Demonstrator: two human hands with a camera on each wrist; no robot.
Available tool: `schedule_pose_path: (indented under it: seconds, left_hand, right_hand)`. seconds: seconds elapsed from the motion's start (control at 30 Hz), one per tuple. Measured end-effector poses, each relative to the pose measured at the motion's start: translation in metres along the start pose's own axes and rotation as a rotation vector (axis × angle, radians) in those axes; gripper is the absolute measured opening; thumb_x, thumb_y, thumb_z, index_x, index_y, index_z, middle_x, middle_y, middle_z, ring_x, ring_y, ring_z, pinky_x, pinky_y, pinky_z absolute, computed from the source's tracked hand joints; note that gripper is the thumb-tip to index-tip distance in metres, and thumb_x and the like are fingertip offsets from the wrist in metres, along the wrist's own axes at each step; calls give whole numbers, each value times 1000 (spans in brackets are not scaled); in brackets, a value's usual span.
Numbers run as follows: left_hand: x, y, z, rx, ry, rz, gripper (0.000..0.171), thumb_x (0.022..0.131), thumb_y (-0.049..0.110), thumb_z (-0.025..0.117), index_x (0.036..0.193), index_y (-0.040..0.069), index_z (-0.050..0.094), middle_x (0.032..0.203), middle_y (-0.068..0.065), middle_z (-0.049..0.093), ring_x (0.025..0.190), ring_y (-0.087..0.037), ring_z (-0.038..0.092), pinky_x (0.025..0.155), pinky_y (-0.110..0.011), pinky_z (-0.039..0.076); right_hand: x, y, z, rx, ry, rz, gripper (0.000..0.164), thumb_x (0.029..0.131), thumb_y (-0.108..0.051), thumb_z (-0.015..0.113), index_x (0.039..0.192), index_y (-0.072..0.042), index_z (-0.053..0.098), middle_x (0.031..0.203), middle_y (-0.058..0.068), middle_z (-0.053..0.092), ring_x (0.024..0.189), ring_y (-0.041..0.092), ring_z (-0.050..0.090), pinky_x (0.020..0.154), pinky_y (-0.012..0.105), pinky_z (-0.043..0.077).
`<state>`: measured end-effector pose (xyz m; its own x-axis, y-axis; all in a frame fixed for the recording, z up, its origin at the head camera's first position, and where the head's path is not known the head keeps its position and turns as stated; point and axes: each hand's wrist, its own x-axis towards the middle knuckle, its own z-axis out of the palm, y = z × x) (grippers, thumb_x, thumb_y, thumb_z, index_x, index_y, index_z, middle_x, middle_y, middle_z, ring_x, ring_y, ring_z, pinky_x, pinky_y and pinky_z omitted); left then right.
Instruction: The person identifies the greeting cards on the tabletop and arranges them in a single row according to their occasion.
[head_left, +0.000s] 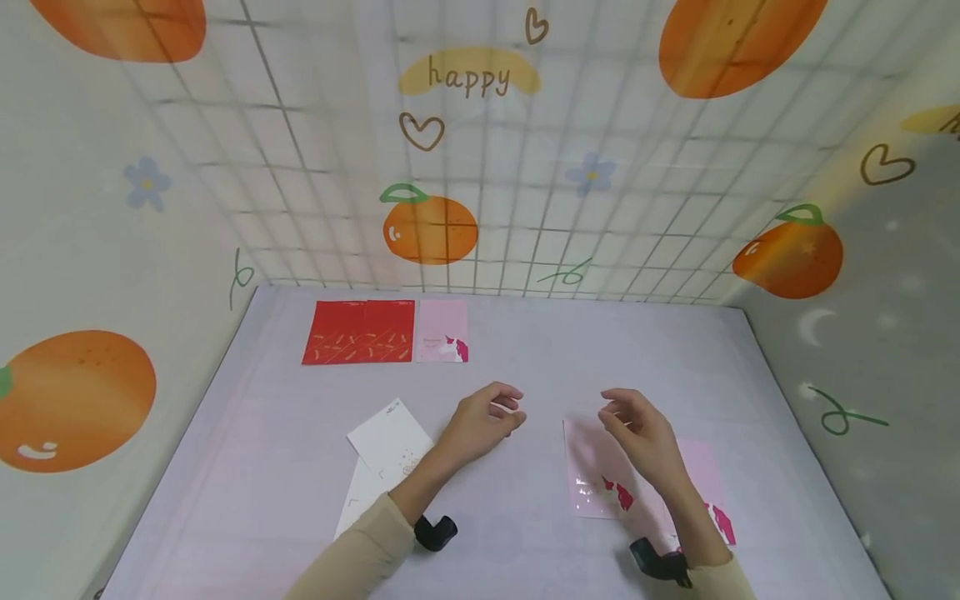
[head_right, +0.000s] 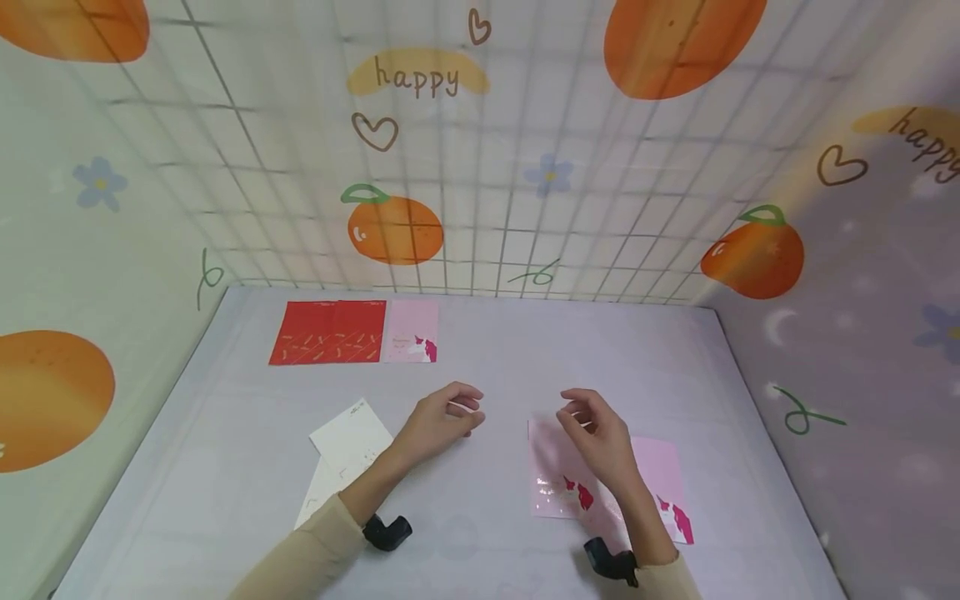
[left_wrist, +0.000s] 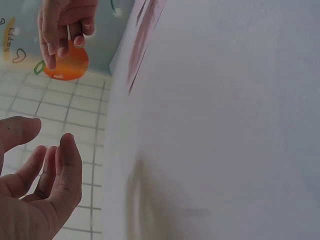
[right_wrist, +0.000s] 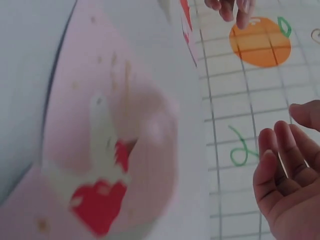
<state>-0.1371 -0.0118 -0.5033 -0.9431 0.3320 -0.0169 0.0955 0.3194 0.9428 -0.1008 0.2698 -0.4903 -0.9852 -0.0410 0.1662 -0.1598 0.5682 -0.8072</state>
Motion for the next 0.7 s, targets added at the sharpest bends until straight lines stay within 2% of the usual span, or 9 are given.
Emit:
schedule_pose_path:
  seconds: [0.23,0.37,0.57,0.7]
  left_hand:
    - [11,-9,23,17,-46,-23,34,92,24,74,121,9,66,103,3,68,90,-10,66,73,-27,56]
    - [17,-14,35,18,-78,-38,34,91,24,74,120,9,66,104,1,68,91,-10,67,77,-28,55]
    - [24,-12,47,62,-123,-42,36,89,27,75,120,12,66,108,-2,69,96,-12,66,83,-31,54]
    - [30,-11,54,97,-155,-29,37,88,27,76,121,13,65,108,-1,68,95,-10,64,82,-30,53]
  right_hand:
    - [-7,19,-12,-53,-8,27,31,97,-23,68,125,-12,63,101,3,67,86,17,65,75,24,54]
    - [-11,30,-16,-76,-51,66,33,97,-22,69,127,-9,62,102,3,66,89,20,64,75,25,55]
    - [-13,40,-20,-93,-109,122,35,96,-19,69,128,-9,61,102,7,66,89,24,64,73,29,55]
    - [-13,44,-22,-128,-135,146,36,95,-19,71,129,-10,60,104,7,65,91,24,64,75,34,53]
